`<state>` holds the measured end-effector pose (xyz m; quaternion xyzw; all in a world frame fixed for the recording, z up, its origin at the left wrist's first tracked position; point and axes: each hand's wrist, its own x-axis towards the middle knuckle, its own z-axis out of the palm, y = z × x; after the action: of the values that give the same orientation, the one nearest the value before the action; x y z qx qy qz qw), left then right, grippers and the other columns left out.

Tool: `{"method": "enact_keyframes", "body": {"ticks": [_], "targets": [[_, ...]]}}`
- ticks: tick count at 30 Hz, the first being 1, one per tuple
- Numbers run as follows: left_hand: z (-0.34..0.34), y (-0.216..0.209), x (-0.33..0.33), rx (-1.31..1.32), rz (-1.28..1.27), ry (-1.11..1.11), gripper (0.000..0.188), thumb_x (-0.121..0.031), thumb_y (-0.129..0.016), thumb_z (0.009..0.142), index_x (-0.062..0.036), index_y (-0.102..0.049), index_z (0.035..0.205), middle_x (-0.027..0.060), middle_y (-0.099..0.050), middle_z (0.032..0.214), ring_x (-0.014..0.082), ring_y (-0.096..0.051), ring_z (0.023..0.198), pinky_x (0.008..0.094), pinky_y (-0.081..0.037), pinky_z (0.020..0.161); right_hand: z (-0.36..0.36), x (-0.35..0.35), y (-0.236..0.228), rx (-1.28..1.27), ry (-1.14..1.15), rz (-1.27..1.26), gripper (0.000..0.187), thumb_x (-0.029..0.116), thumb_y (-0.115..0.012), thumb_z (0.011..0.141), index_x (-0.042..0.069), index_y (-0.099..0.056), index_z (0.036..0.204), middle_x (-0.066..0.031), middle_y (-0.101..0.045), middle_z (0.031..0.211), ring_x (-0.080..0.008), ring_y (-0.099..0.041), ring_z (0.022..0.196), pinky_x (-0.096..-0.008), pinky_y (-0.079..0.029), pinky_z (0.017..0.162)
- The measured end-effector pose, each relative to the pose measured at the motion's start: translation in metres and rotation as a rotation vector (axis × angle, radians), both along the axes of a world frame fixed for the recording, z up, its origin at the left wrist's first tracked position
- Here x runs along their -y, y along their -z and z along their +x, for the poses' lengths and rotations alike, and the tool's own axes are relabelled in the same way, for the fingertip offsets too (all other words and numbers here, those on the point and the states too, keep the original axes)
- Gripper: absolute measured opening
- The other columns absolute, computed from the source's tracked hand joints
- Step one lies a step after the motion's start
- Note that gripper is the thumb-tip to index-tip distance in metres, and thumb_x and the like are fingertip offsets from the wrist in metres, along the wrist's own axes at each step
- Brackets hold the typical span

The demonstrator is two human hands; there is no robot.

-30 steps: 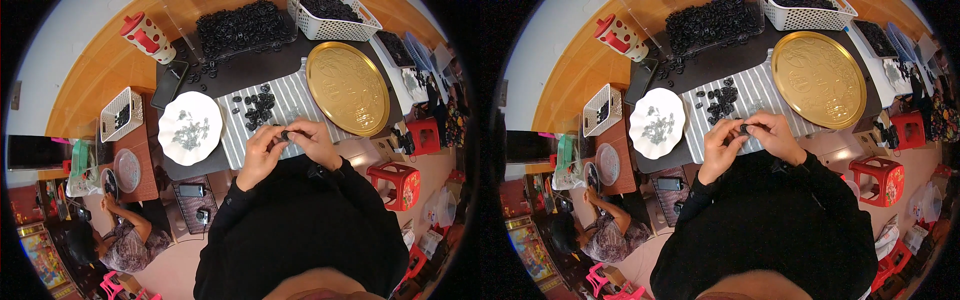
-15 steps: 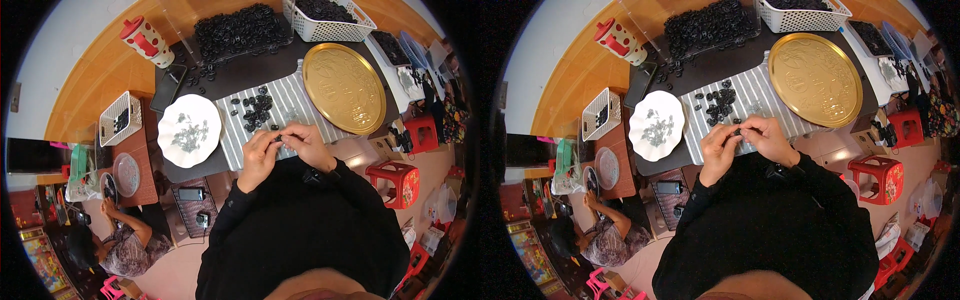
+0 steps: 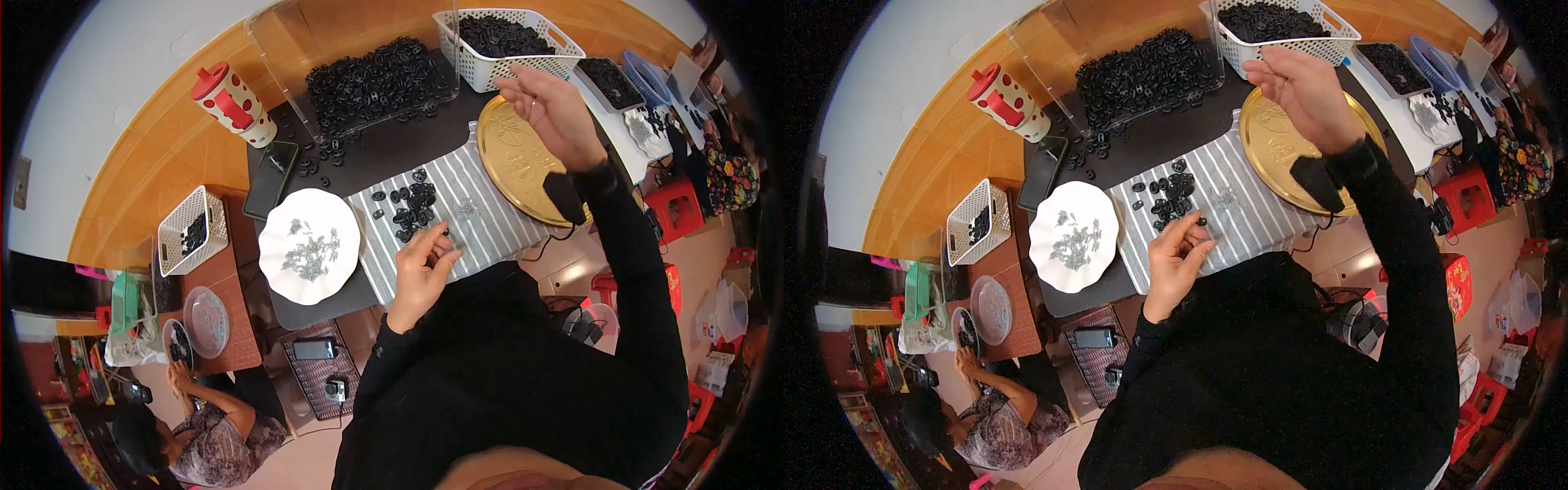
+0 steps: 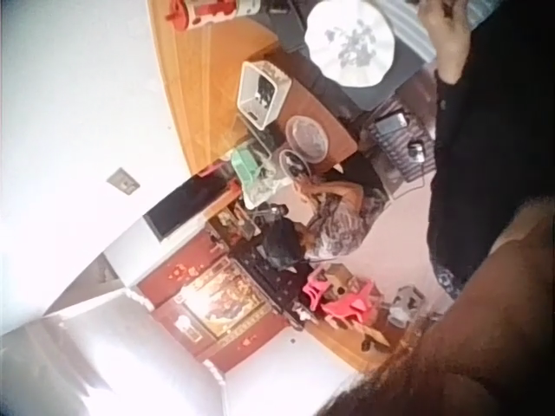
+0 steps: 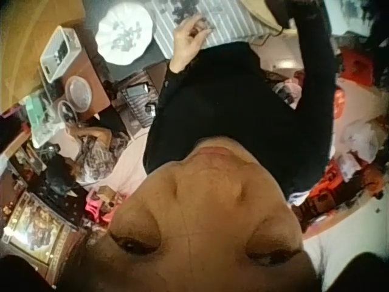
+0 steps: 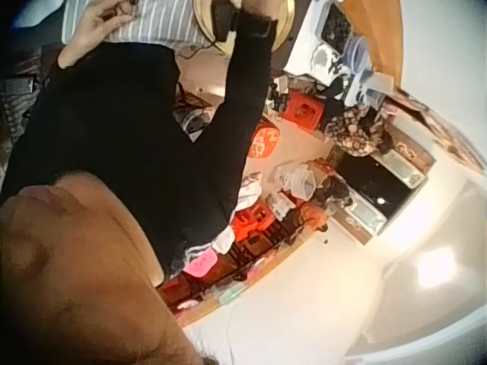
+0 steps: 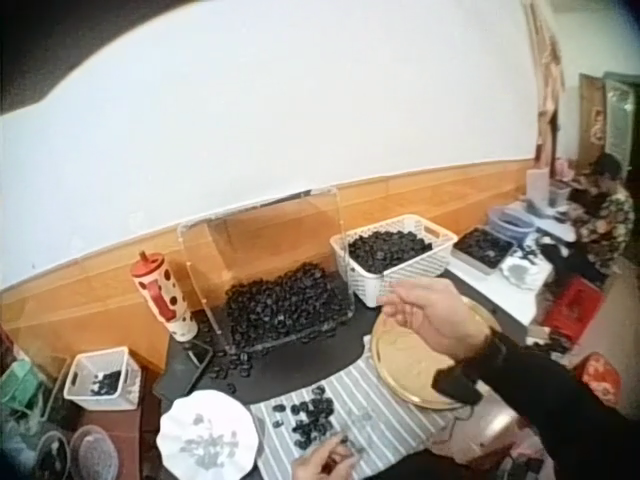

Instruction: Sorting small black rubber or plastic parts into a tray on a table.

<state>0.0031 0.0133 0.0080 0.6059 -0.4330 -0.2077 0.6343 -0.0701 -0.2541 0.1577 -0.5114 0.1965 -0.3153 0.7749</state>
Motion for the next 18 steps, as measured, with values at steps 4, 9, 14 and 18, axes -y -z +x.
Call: {"method": "enact_keyframes", "body": {"ticks": [4, 9, 14, 18], "targets": [[0.005, 0.0, -0.003, 0.038, -0.056, -0.036, 0.024, 0.004, -0.068, 0.084, 0.0041, -0.066, 0.108, 0.0056, -0.061, 0.085, 0.0094, -0.057, 0.069, 0.0227, -0.045, 0.06, -0.009, -0.028, 0.035, -0.323, -0.137, -0.34, 0.026, 0.013, -0.064, 0.091, -0.001, -0.063, 0.112, -0.0073, -0.071, 0.095, -0.0095, -0.065, 0.079, -0.0214, -0.048, 0.069], [0.005, 0.001, -0.005, -0.063, -0.093, -0.126, 0.013, 0.003, -0.062, 0.09, 0.0056, -0.067, 0.102, 0.0057, -0.06, 0.083, 0.0101, -0.057, 0.067, 0.0227, -0.044, 0.059, -0.034, -0.074, 0.109, -0.418, -0.147, -0.855, 0.018, 0.004, -0.066, 0.084, -0.002, -0.064, 0.101, -0.0078, -0.065, 0.086, -0.0184, -0.064, 0.077, -0.0305, -0.05, 0.065], [0.002, 0.004, -0.003, -0.275, -0.33, -0.345, 0.013, -0.001, -0.061, 0.093, 0.0038, -0.067, 0.104, 0.0057, -0.062, 0.087, 0.0102, -0.059, 0.068, 0.0205, -0.044, 0.056, -0.026, -0.097, 0.108, -0.403, -0.093, -1.322, 0.014, 0.0, -0.065, 0.077, -0.001, -0.062, 0.09, -0.0136, -0.058, 0.087, -0.0331, -0.057, 0.076, -0.0395, -0.047, 0.067], [0.0, 0.007, -0.001, -0.347, -0.385, -0.401, 0.016, -0.002, -0.061, 0.094, 0.0018, -0.066, 0.108, 0.0068, -0.064, 0.089, 0.0094, -0.059, 0.068, 0.019, -0.042, 0.053, -0.018, -0.111, 0.101, -0.426, -0.181, -1.46, 0.017, 0.001, -0.067, 0.074, 0.0, -0.065, 0.09, -0.0163, -0.059, 0.103, -0.0342, -0.056, 0.091, -0.0395, -0.046, 0.079]]}}
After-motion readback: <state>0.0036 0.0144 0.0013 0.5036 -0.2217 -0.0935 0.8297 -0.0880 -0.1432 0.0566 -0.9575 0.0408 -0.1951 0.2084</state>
